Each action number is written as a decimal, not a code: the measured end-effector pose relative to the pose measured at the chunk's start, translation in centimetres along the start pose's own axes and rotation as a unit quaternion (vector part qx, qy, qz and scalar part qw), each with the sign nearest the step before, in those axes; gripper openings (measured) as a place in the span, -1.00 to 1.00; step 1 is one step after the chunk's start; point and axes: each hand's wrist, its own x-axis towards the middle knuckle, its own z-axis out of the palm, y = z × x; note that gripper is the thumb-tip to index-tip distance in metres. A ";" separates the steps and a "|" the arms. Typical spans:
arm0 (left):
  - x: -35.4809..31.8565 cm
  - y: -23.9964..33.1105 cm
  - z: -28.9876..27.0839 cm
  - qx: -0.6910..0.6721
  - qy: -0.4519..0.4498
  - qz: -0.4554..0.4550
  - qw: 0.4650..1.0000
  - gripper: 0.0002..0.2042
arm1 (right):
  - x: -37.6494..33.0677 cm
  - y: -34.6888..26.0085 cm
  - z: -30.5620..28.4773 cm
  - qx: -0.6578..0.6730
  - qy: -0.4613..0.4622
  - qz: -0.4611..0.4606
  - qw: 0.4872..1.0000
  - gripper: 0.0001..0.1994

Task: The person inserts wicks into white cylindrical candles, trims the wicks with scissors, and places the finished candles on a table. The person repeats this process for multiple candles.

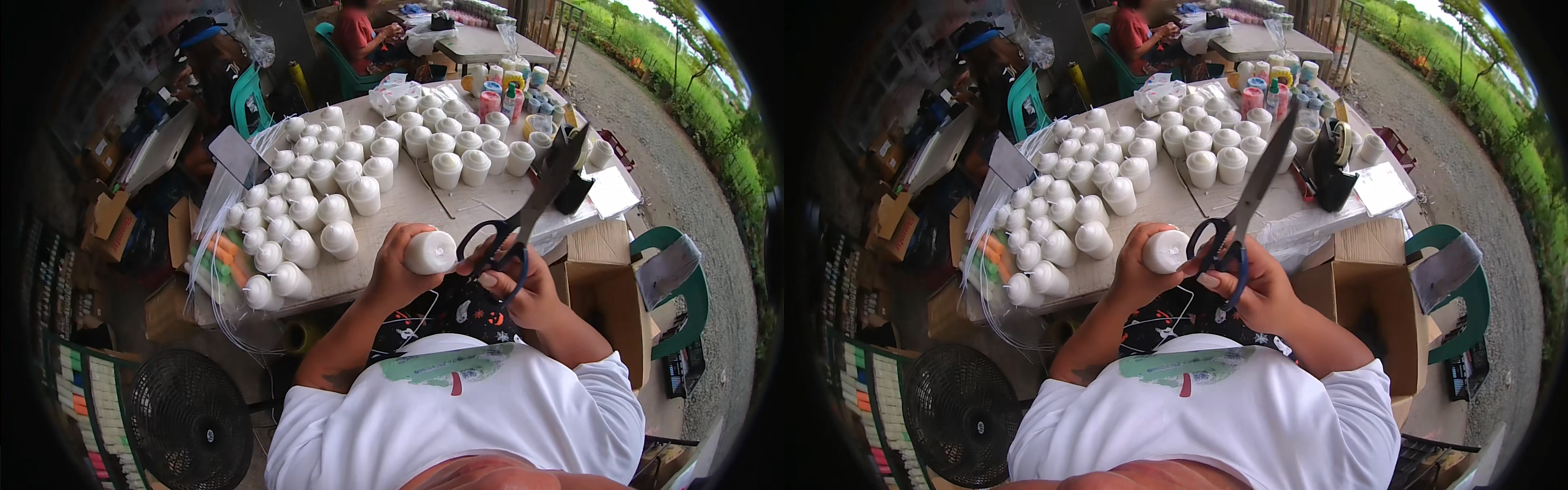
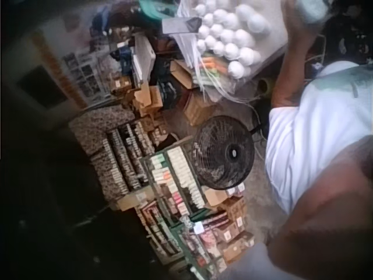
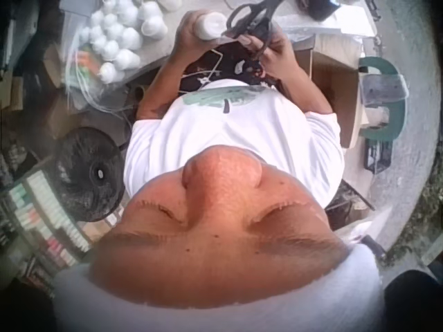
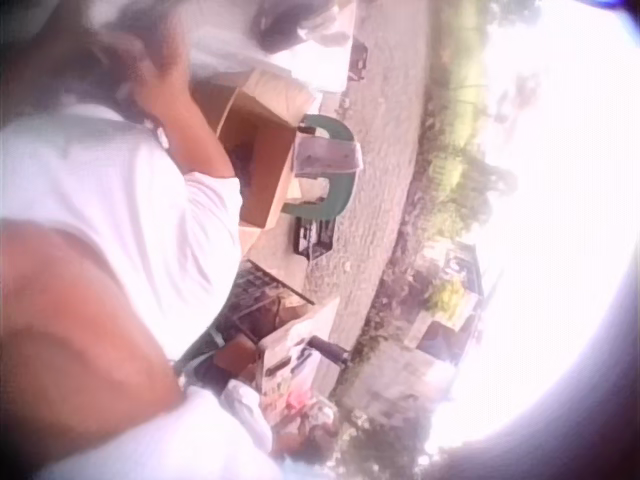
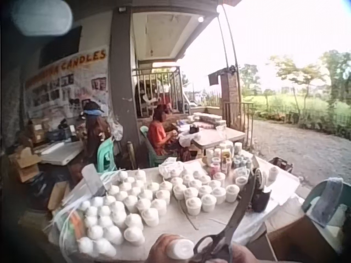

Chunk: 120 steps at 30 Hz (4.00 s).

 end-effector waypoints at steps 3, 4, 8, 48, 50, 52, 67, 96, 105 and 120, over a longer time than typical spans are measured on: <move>0.5 0.5 0.0 0.001 -0.003 -0.021 1.000 -0.43 | -0.6 -1.8 0.0 0.076 0.024 -0.024 0.997 -0.69; 0.5 0.8 0.5 0.000 -0.009 -0.028 1.000 -0.43 | -0.5 0.5 0.3 0.043 0.010 0.010 0.999 -0.70; 0.3 0.0 -0.2 -0.031 -0.019 -0.107 0.994 -0.48 | 0.3 0.8 -2.7 -0.032 0.026 0.069 0.997 -0.74; 1.2 2.7 4.5 0.237 -0.277 0.055 0.930 -0.82 | -28.9 12.3 -28.4 -0.333 0.402 0.611 0.595 -0.31; 1.6 2.9 5.6 0.237 -0.269 0.089 0.929 -0.84 | -21.2 8.1 -24.6 -0.584 0.340 0.473 0.566 -0.27; 1.9 3.0 6.8 0.214 -0.262 0.127 0.932 -0.88 | -16.8 6.5 -23.7 -0.369 0.338 0.241 0.832 -0.38; 7.9 2.5 0.7 0.112 -0.267 0.098 0.952 -0.84 | -3.1 1.3 -8.8 -0.296 0.046 0.193 0.934 -0.82; 22.5 -12.3 1.6 0.460 -0.067 -0.140 0.874 -0.37 | -7.3 0.8 -12.7 -0.124 0.179 0.105 0.970 -0.86; 7.4 -2.4 0.8 -0.494 0.025 -0.287 0.821 -0.56 | -4.4 2.9 -8.8 -0.315 0.196 -0.021 0.929 -0.92; 2.6 -3.7 2.9 -0.579 -0.073 -0.349 0.733 -0.59 | -3.4 2.0 -5.9 -0.406 0.165 -0.059 0.897 -0.92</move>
